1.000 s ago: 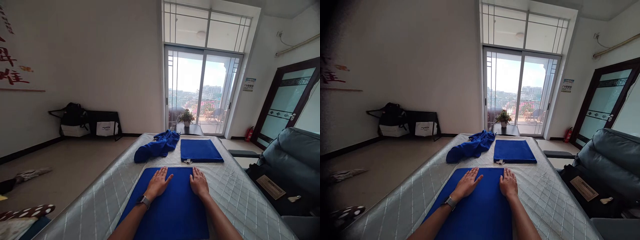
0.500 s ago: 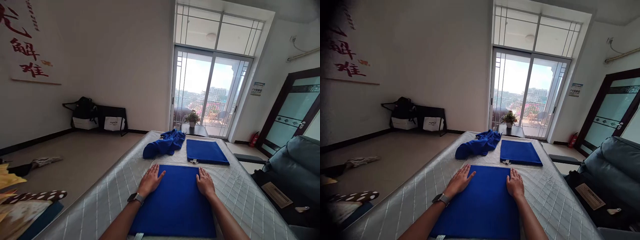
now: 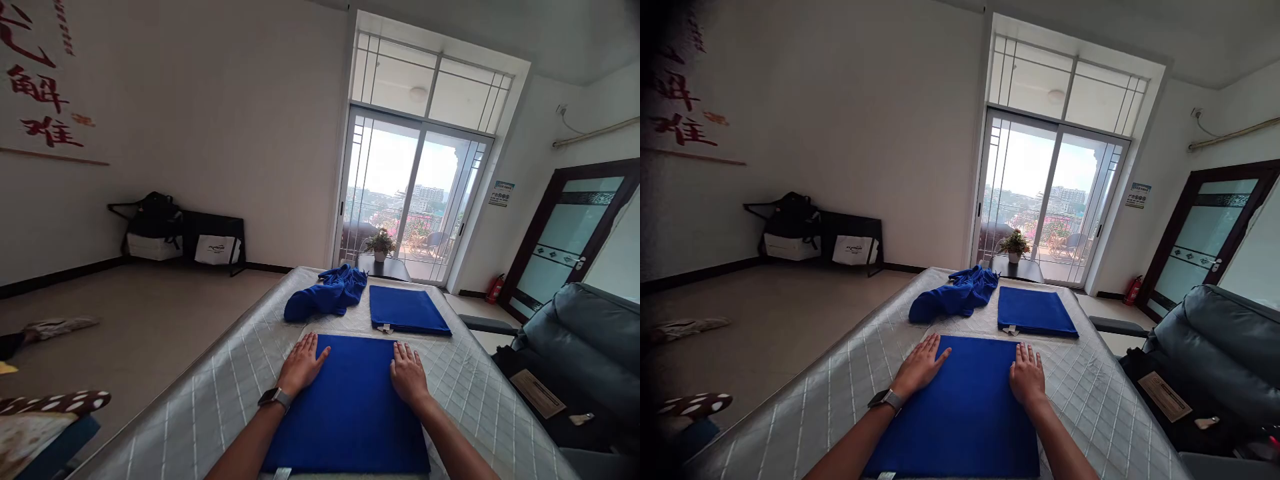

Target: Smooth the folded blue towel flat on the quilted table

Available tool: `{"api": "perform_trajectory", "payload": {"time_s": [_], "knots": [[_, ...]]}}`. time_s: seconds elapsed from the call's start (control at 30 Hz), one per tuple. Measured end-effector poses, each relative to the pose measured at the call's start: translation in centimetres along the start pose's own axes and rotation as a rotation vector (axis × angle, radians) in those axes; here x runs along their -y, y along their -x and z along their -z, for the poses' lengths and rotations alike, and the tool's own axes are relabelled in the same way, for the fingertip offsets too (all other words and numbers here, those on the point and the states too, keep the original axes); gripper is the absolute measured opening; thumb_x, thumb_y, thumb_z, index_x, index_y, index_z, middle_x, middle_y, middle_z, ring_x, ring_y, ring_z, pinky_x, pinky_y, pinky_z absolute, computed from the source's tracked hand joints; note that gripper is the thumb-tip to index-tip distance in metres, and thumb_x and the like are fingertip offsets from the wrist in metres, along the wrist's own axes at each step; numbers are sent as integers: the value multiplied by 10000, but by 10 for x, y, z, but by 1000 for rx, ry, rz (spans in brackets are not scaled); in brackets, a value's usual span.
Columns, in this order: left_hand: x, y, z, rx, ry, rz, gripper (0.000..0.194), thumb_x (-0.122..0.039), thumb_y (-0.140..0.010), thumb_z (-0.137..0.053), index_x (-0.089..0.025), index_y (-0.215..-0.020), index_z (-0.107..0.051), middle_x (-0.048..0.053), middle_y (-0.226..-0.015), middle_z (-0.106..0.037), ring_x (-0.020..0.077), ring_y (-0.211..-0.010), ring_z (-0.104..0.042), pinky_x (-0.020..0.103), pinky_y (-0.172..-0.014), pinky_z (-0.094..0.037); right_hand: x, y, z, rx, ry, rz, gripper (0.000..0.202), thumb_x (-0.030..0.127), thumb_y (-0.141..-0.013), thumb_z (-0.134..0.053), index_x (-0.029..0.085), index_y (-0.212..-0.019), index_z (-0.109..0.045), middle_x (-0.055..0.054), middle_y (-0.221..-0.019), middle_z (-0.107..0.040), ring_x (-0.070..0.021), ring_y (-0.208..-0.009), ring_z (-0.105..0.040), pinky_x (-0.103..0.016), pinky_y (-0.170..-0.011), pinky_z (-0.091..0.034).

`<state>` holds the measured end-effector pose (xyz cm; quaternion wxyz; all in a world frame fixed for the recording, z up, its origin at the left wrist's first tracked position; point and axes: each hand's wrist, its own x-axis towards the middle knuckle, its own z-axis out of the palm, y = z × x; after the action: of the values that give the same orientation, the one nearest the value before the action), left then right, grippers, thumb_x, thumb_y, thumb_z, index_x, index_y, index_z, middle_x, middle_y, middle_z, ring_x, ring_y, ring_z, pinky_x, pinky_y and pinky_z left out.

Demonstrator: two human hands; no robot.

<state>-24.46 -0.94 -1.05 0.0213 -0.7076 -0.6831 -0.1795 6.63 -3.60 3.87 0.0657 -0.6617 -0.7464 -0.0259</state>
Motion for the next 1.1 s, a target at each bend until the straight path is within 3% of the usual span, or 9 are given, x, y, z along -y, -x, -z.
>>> {"api": "perform_trajectory", "payload": {"time_s": [0.17, 0.4, 0.53, 0.6, 0.67, 0.83, 0.9, 1.0, 1.1], "knots": [[0, 1, 0, -2, 7, 0, 803, -629, -953, -217, -49, -1487, -367, 182, -1555, -355, 290, -1459, -294, 447, -1186, -225, -9, 20, -11, 104, -37, -50, 624, 400, -986, -190, 150, -1557, -180, -21, -1620, -154, -182, -1495, -109, -407, -1202, -80], [-2, 5, 8, 9, -21, 19, 858, -652, -959, -157, -1, -1489, -335, 188, -1564, -334, 277, -1464, -282, 432, -1197, -217, -11, 24, -17, 67, -83, -45, 629, 426, -986, -172, 169, -1560, -173, -7, -1619, -127, -174, -1495, -103, -398, -1207, -35], [-9, 7, 13, -49, -42, 5, 835, -641, -968, -172, -9, -1478, -363, 189, -1550, -368, 278, -1457, -300, 443, -1198, -232, -12, 24, -18, 58, -128, -52, 634, 430, -983, -186, 168, -1561, -169, -16, -1617, -146, -181, -1496, -102, -404, -1208, -21], [-24, 9, 13, -40, -25, -22, 809, -631, -976, -165, -33, -1482, -369, 178, -1546, -384, 270, -1448, -321, 437, -1196, -250, -12, 24, -18, 55, -157, -54, 635, 432, -983, -189, 169, -1561, -167, -17, -1616, -150, -180, -1496, -99, -406, -1208, -12], [-51, 14, 10, 7, 17, -92, 771, -613, -988, -150, -70, -1490, -368, 151, -1546, -398, 249, -1442, -337, 421, -1190, -275, -13, 24, -18, 53, -184, -53, 635, 429, -983, -196, 167, -1561, -166, -20, -1617, -151, -180, -1497, -96, -405, -1207, 1], [-152, 30, -17, 91, 107, -476, 647, -561, -1010, -195, -183, -1513, -348, 89, -1561, -391, 221, -1454, -311, 426, -1187, -294, -18, 24, -22, 59, -216, -30, 627, 382, -978, -235, 155, -1560, -177, -41, -1620, -142, -206, -1500, -76, -420, -1203, 12], [-184, 33, -27, 96, 132, -529, 634, -537, -1017, -182, -184, -1523, -326, 95, -1562, -386, 221, -1460, -296, 440, -1190, -285, -20, 24, -24, 72, -213, 14, 613, 328, -968, -257, 177, -1559, -197, -27, -1625, -110, -212, -1502, -53, -426, -1200, 18], [-204, 29, -32, 101, 134, -470, 645, -528, -1018, -157, -165, -1528, -313, 113, -1559, -386, 232, -1466, -281, 459, -1196, -265, -22, 24, -26, 83, -215, 43, 613, 284, -956, -271, 195, -1559, -205, -13, -1627, -89, -214, -1503, -33, -430, -1198, 32], [-191, 25, -26, 124, 102, -415, 655, -538, -1015, -158, -161, -1525, -322, 106, -1566, -371, 237, -1474, -257, 460, -1200, -249, -20, 23, -26, 73, -221, -2, 613, 331, -976, -231, 157, -1561, -177, -37, -1624, -113, -213, -1502, -50, -426, -1199, 28]]}}
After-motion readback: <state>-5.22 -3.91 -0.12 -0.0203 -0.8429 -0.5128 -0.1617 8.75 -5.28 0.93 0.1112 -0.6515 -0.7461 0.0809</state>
